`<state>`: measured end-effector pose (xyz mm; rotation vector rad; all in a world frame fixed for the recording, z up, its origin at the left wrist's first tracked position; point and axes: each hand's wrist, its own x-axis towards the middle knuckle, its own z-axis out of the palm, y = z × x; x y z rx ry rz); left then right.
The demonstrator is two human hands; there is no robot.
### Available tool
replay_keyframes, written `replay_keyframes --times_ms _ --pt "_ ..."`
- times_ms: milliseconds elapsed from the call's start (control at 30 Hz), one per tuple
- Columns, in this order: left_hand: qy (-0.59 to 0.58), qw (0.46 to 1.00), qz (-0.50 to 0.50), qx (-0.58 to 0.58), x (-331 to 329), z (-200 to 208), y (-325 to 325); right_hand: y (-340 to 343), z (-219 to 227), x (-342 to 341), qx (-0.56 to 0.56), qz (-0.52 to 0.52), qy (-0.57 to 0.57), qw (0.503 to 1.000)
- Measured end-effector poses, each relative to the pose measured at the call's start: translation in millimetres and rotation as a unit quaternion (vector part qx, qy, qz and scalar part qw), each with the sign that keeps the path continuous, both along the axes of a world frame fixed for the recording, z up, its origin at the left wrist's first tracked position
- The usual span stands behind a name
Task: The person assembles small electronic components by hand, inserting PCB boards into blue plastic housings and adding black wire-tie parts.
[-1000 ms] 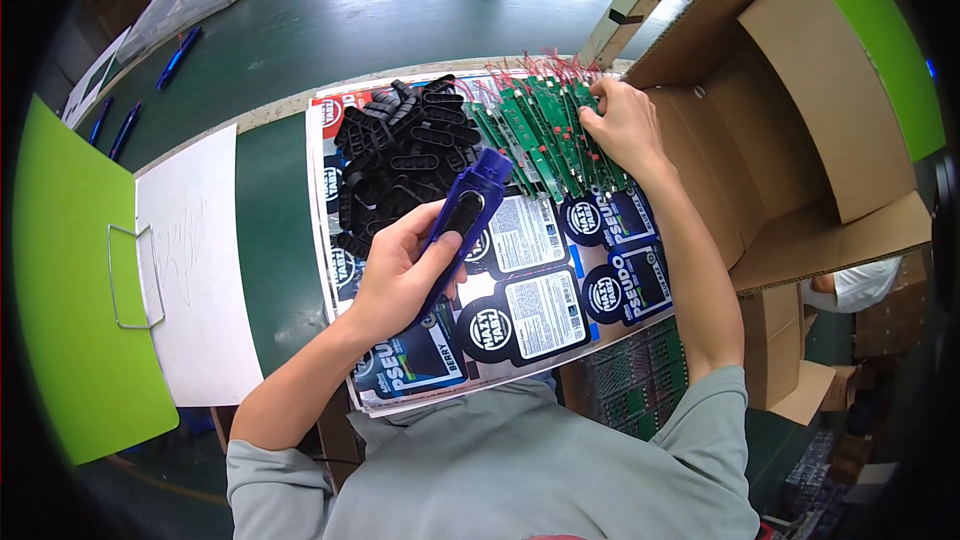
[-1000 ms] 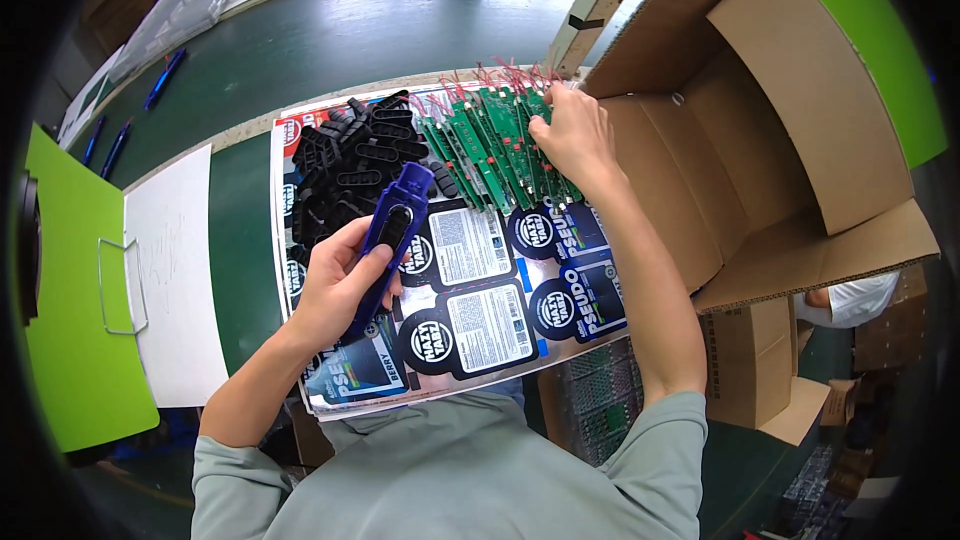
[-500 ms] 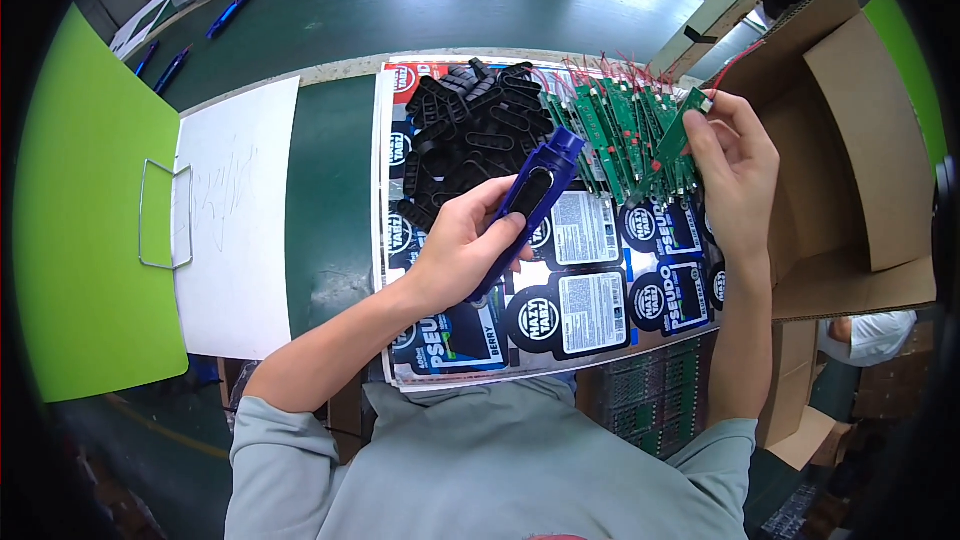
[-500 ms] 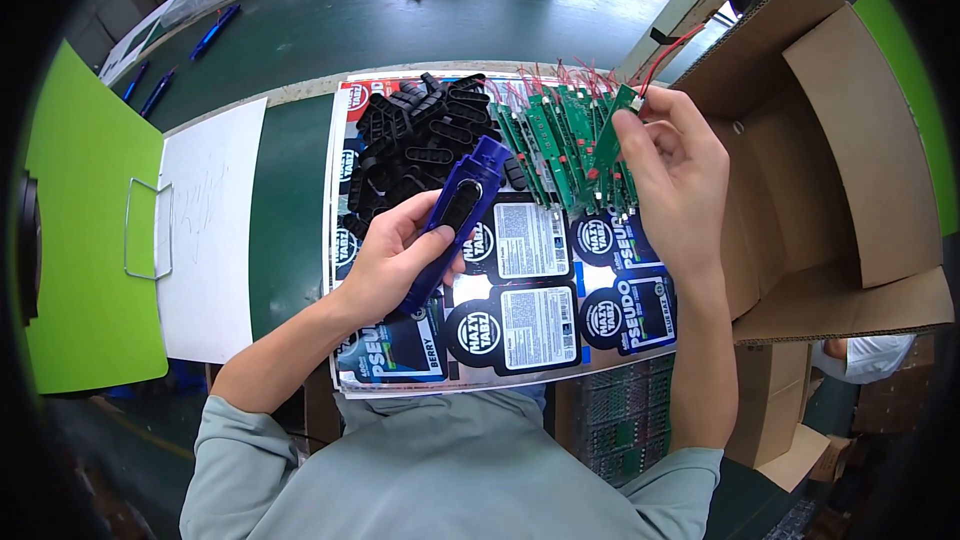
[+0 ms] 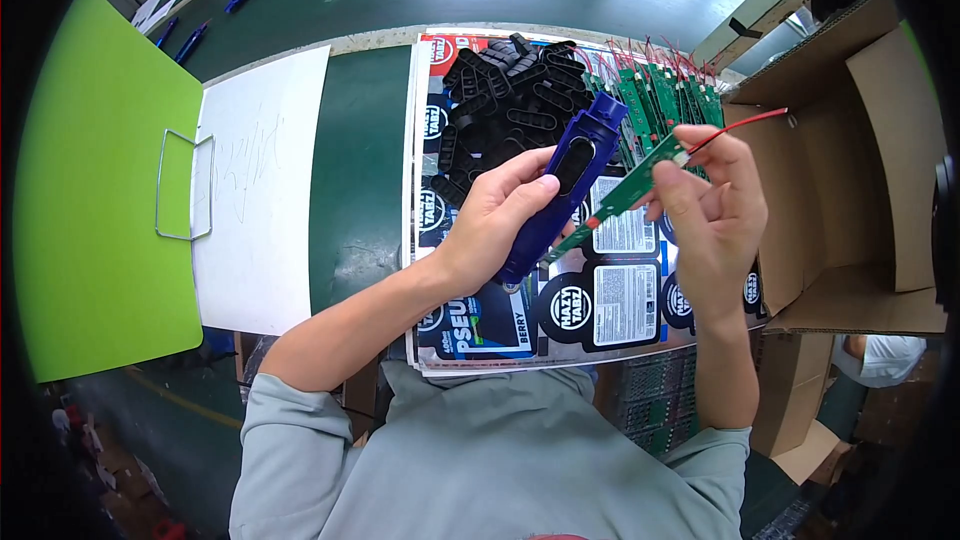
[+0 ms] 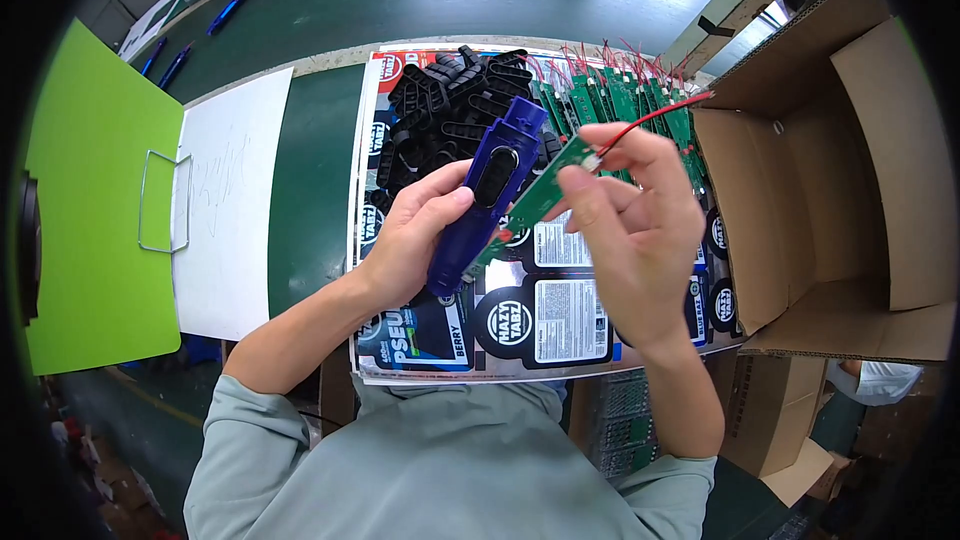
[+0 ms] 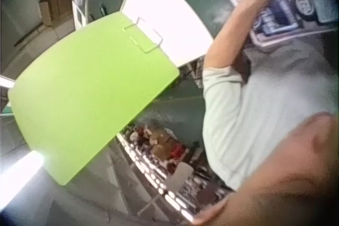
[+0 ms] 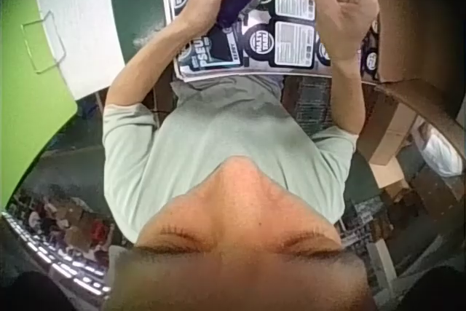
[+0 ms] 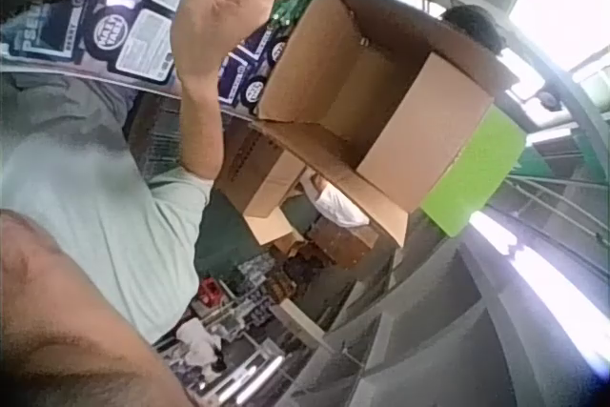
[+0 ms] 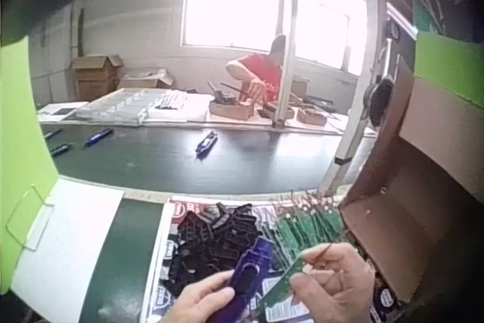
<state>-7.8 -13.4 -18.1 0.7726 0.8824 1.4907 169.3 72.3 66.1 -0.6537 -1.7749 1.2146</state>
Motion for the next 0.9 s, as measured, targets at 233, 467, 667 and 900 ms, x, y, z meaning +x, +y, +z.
replay_keyframes --times_ms 233,467,667,900 --pt "-0.013 0.999 -0.012 0.032 0 -1 -2 -12 -26 -18 0.023 0.034 -0.009 0.999" --pt "-0.008 0.999 -0.009 0.037 0 1 -1 -14 -28 -20 0.028 0.058 -0.028 0.998" --pt "-0.01 1.0 -0.007 0.028 0 4 -2 -13 -24 -16 0.038 0.067 -0.059 0.995" --pt "-0.001 1.0 -0.008 0.019 0 6 -2 -13 -34 -16 0.076 0.048 -0.049 0.995"
